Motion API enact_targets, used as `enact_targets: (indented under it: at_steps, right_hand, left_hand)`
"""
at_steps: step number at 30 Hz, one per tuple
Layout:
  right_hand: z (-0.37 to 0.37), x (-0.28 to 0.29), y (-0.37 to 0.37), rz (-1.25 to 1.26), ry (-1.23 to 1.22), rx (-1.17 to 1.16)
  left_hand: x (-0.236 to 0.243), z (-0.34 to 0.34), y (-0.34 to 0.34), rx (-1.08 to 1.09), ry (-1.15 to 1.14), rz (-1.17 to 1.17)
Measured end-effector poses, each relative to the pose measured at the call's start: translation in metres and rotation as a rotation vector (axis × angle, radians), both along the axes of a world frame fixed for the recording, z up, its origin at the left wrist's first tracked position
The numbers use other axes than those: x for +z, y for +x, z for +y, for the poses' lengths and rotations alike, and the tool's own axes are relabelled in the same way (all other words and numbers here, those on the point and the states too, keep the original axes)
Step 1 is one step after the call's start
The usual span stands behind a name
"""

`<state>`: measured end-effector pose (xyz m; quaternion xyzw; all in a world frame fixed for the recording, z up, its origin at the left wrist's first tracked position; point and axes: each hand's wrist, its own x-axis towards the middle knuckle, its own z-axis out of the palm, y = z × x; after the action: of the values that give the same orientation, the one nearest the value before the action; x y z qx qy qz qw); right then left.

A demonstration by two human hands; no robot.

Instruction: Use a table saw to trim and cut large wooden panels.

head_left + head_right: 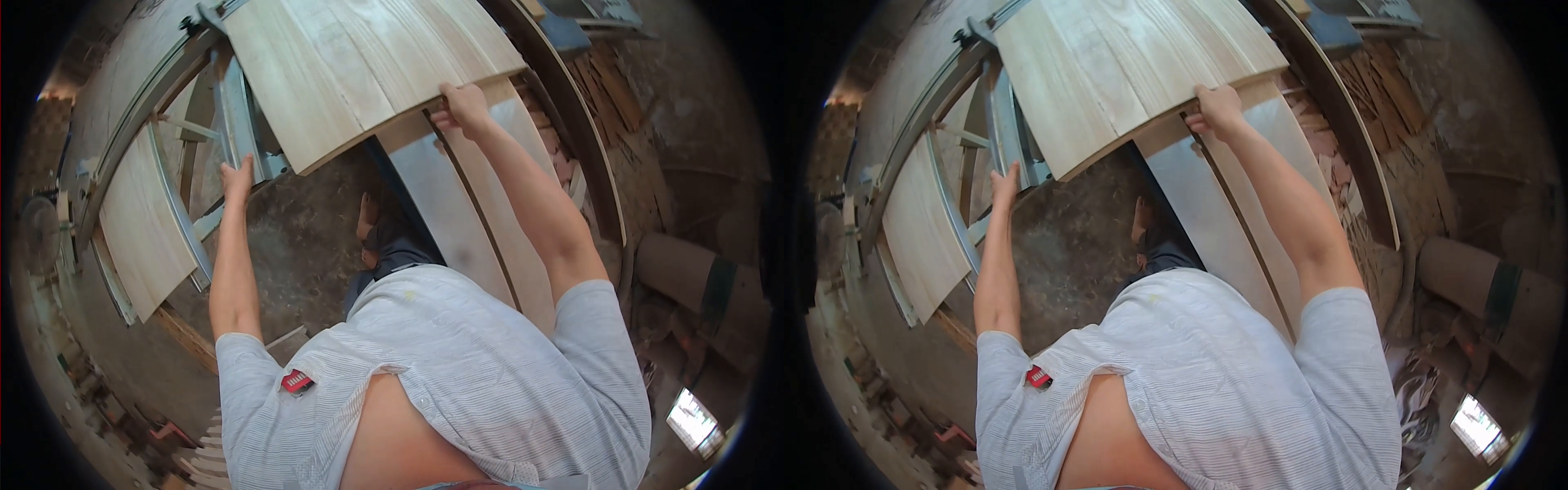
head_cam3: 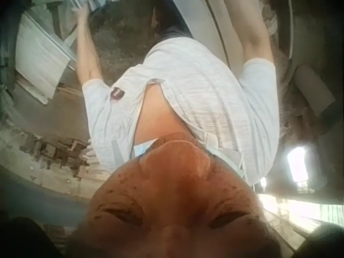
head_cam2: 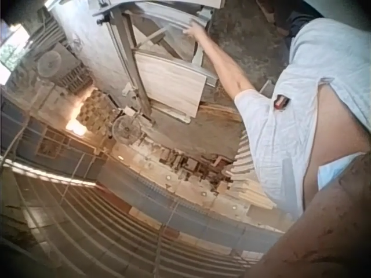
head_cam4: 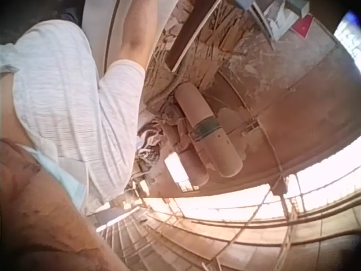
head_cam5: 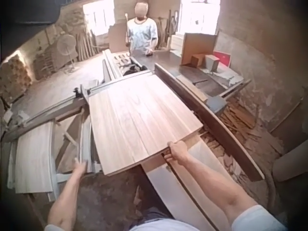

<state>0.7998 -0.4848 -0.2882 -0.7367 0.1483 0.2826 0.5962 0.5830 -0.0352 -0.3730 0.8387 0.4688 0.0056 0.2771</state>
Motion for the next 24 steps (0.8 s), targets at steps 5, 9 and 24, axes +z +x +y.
enact_targets:
  at_steps: [5, 9, 24]
  right_hand:
    - [0.023, -0.010, -0.029, 0.267, 0.159, 0.020]
    - [0.025, -0.001, -0.049, 0.344, 0.200, 0.121]
    - [0.077, -0.001, -0.125, 0.262, 0.087, 0.147]
  left_hand:
    - [0.050, -0.074, -0.033, -0.360, 0.489, -0.404]
    - [0.091, -0.124, -0.034, -0.862, 0.519, -0.264]
    - [0.038, -0.020, -0.106, -1.029, 0.468, -0.550]
